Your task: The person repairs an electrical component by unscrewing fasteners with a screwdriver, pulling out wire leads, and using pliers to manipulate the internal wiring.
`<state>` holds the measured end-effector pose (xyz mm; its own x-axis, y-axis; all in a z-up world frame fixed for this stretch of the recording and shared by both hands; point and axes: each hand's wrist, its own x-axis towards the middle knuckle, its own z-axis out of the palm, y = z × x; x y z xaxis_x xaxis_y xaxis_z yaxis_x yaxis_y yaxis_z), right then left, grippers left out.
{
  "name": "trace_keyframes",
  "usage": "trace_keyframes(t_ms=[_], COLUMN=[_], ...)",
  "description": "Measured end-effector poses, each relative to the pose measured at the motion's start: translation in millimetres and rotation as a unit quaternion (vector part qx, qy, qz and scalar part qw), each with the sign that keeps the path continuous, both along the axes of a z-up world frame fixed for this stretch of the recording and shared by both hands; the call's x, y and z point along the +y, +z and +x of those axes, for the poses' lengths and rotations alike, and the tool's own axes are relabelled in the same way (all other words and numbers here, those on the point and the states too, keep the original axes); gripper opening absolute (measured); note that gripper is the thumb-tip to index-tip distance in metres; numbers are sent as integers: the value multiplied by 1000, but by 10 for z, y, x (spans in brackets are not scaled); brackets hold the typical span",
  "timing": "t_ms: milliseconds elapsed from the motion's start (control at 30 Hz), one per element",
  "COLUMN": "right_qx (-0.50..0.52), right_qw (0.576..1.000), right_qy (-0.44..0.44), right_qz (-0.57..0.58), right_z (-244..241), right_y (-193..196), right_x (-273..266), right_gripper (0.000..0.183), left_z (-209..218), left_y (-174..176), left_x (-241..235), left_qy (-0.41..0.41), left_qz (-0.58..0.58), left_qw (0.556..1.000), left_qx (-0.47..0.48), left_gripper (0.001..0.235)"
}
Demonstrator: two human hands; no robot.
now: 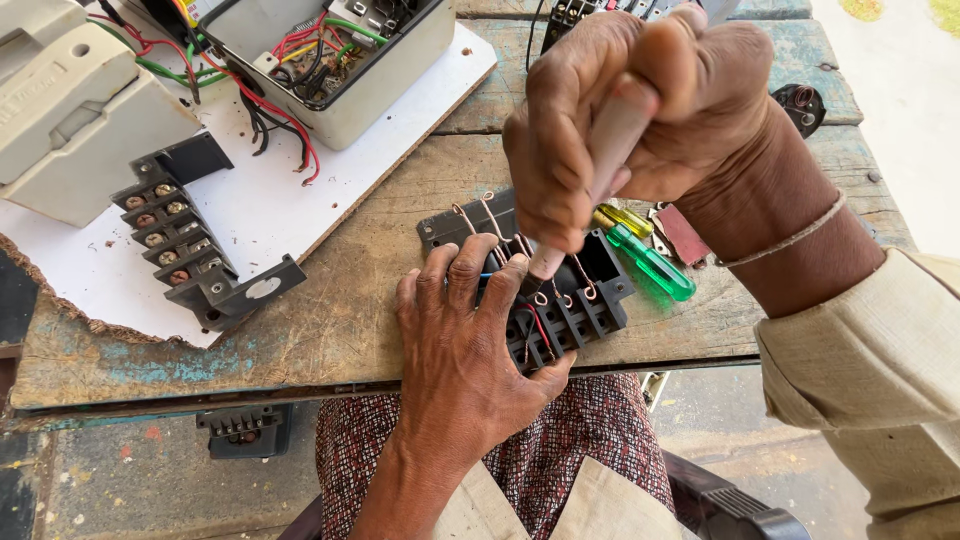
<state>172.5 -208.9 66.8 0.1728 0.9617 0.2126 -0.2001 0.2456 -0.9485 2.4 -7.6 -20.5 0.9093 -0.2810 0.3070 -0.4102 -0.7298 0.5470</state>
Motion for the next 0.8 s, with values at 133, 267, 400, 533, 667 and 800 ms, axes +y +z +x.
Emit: trace_keyframes(t_ms=[133, 267, 400, 533, 667, 800], right_qx=[-6, -74, -162, -122, 141, 185], right_qw=[997, 991, 945, 880, 827, 789], right_qy=[-73, -112, -281, -448, -493, -536], right_qz=[-12, 10, 37, 97, 229, 234], right_z=[-76, -161, -298, -597, -1184, -1742], right_y=[75, 212, 276, 209, -89, -394], right_x=[-34, -70, -260, -532, -614, -715], right_gripper=[60, 57, 50, 42, 28, 22], left_z=[-17, -42, -60, -123, -259, -404], left_y=[54, 90, 90, 119, 232, 372], left_x=[0, 40, 232, 310, -38, -196], left_qy=[7, -13, -30, 7, -30, -86], left_qz=[5, -14, -71, -250, -215, -202], left_qw=[1000, 999, 995, 965, 969, 976], left_qx=[17, 39, -69, -80, -116, -13], left_gripper=[95, 107, 99, 44, 43, 39])
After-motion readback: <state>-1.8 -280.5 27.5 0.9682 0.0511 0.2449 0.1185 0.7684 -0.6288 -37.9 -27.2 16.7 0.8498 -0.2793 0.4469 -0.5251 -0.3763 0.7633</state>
